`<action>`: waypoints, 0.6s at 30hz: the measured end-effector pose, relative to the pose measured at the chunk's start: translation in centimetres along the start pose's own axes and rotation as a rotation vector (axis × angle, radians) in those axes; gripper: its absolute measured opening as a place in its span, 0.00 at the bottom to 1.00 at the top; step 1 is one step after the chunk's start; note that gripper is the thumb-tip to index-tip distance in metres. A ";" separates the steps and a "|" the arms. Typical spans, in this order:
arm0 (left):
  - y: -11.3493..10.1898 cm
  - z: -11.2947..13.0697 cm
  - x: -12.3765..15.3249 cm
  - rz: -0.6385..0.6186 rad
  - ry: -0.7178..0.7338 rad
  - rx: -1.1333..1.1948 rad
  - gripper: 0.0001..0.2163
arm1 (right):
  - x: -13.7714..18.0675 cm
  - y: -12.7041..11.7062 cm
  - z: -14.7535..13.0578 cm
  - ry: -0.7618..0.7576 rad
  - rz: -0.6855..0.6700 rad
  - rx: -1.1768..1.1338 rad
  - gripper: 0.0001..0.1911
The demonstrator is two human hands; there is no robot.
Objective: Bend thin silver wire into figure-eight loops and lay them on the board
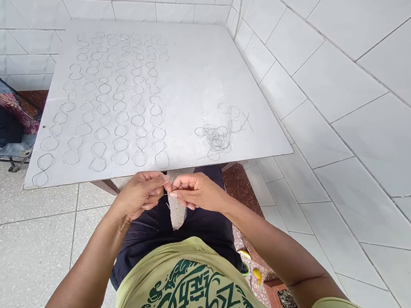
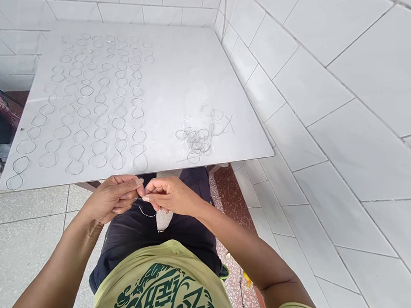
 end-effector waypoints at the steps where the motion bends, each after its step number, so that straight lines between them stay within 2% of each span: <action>1: 0.0 0.0 0.0 0.003 0.003 0.017 0.16 | 0.0 -0.1 0.1 0.009 0.001 -0.021 0.12; 9: -0.5 0.2 0.2 0.025 0.062 0.108 0.15 | -0.2 -0.5 1.3 0.024 0.039 -0.203 0.11; 18: -0.5 0.8 0.8 0.093 0.224 0.073 0.15 | 0.4 -0.3 1.7 0.060 0.040 -0.286 0.13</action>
Point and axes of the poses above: each hand's wrist, its own x-axis away from the middle knuckle, its own y-axis out of the palm, z = x × y, the point moved 9 cm from there along -x, towards the middle knuckle, and after that the axes turned 13 degrees about z, right-handed, at the moved point
